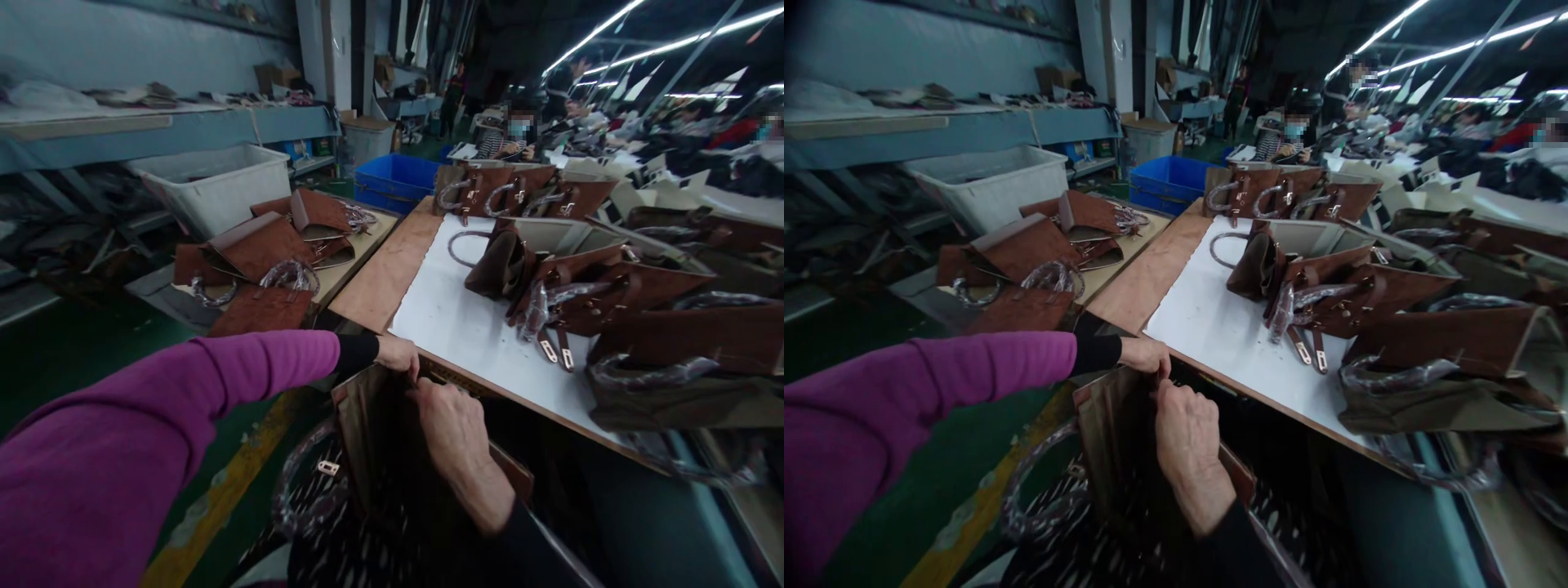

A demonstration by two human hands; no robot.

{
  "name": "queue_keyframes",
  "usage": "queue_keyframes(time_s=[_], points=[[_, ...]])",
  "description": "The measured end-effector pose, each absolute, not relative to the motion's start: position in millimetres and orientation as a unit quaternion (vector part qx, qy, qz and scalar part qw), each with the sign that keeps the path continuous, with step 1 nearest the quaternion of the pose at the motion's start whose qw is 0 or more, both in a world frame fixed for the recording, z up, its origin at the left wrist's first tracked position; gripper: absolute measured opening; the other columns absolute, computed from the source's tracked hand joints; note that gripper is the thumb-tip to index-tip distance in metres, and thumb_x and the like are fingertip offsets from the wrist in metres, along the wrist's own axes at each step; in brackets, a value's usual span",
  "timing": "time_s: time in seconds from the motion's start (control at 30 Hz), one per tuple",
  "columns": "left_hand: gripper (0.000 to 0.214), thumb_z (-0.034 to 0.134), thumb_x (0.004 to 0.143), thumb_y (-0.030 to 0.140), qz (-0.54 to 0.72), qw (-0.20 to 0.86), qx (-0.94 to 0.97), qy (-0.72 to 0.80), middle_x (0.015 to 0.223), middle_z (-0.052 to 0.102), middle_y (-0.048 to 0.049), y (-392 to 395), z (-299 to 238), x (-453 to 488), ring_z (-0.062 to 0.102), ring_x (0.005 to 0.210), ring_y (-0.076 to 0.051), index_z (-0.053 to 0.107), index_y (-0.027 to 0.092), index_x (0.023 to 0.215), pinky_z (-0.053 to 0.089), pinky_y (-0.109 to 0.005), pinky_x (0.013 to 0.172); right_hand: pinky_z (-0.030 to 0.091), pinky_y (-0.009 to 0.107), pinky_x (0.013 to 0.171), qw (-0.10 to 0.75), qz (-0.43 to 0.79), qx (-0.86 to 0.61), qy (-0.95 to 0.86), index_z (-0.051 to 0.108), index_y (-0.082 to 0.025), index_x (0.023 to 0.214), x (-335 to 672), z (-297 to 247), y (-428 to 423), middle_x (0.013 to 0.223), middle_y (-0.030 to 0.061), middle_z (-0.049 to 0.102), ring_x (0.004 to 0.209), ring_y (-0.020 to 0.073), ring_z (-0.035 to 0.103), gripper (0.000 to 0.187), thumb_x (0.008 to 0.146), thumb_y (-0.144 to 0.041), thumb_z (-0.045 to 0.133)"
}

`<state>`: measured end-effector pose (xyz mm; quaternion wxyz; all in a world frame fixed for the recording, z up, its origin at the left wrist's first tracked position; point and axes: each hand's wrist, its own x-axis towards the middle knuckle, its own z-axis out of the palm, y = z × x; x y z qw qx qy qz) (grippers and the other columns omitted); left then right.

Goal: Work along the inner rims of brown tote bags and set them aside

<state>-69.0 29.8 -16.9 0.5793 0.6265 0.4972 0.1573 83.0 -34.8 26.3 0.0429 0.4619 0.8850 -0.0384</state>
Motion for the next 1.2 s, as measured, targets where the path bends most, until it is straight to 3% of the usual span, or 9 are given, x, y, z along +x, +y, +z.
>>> queue_keyframes(time_s=[0.1, 0.17, 0.33, 0.47, 0.63, 0.83, 1.2], points=[[0.02, 0.056, 0.054, -0.007, 0.109, 0.542, 0.65, 0.521, 0.047, 0.051, 0.0045, 17.0, -10.2, -76.7, 0.047, 0.05, -0.011, 0.062, 0.012, 0.058, 0.032, -0.021, 0.047, 0.033, 0.027, 0.054, 0.018, -0.07, 0.468, 0.881, 0.06, -0.023, 0.074, 97.8, 31.9, -29.0, 0.067, 0.0051, 0.067, 0.065, 0.0205, 0.063, 0.024, 0.088, -0.033, 0.043], [0.026, 0.052, 0.051, -0.007, 0.092, 0.525, 0.67, 0.516, 0.046, 0.048, 0.0059, 4.7, -2.6, -80.9, 0.044, 0.048, -0.01, 0.063, 0.013, 0.062, 0.028, -0.021, 0.045, 0.033, 0.026, 0.057, 0.004, -0.124, 0.462, 0.878, 0.058, -0.023, 0.069, 111.1, 34.9, -24.9, 0.063, 0.0011, 0.065, 0.065, 0.0179, 0.061, 0.026, 0.088, -0.034, 0.043], [0.03, 0.047, 0.057, -0.001, 0.102, 0.403, 0.773, 0.479, 0.067, 0.057, 0.0024, -20.2, 5.9, -78.4, 0.051, 0.066, -0.013, 0.06, 0.015, 0.08, 0.035, -0.02, 0.056, 0.034, 0.024, 0.057, -0.016, -0.244, 0.476, 0.845, 0.053, -0.022, 0.064, 134.3, 18.1, -21.7, 0.06, -0.0031, 0.06, 0.062, 0.0141, 0.056, 0.029, 0.088, -0.032, 0.04], [0.038, 0.049, 0.061, 0.002, 0.132, 0.326, 0.821, 0.449, 0.086, 0.058, -0.0015, -18.6, 6.5, -68.8, 0.052, 0.076, -0.016, 0.051, 0.016, 0.095, 0.039, -0.023, 0.065, 0.034, 0.024, 0.058, -0.028, -0.245, 0.492, 0.835, 0.056, -0.023, 0.069, 136.2, 3.2, -20.8, 0.063, -0.0016, 0.061, 0.064, 0.0151, 0.057, 0.025, 0.087, -0.03, 0.041], [0.029, 0.045, 0.065, 0.001, 0.138, 0.253, 0.874, 0.392, 0.091, 0.056, -0.0044, -13.3, 8.2, -64.5, 0.051, 0.082, -0.017, 0.052, 0.016, 0.089, 0.038, -0.025, 0.072, 0.035, 0.026, 0.062, -0.028, -0.223, 0.519, 0.825, 0.06, -0.024, 0.075, 132.8, 4.4, -19.4, 0.069, 0.001, 0.064, 0.071, 0.018, 0.059, 0.021, 0.086, -0.031, 0.043], [0.011, 0.05, 0.069, 0.005, 0.13, 0.252, 0.847, 0.449, 0.078, 0.058, -0.0031, -14.7, -0.8, -72.3, 0.052, 0.076, -0.016, 0.056, 0.014, 0.073, 0.038, -0.023, 0.067, 0.034, 0.025, 0.061, -0.025, -0.23, 0.531, 0.815, 0.059, -0.025, 0.072, 133.3, 6.8, -19.0, 0.069, 0.0003, 0.065, 0.071, 0.0177, 0.059, 0.022, 0.086, -0.031, 0.043], [0.009, 0.053, 0.069, 0.006, 0.138, 0.256, 0.84, 0.458, 0.086, 0.061, -0.0032, -12.7, -2.9, -69.1, 0.054, 0.08, -0.016, 0.057, 0.014, 0.068, 0.038, -0.023, 0.071, 0.035, 0.027, 0.063, -0.018, -0.207, 0.538, 0.817, 0.06, -0.025, 0.074, 131.2, 6.3, -19.6, 0.073, 0.0014, 0.066, 0.075, 0.0194, 0.06, 0.023, 0.087, -0.033, 0.043]])
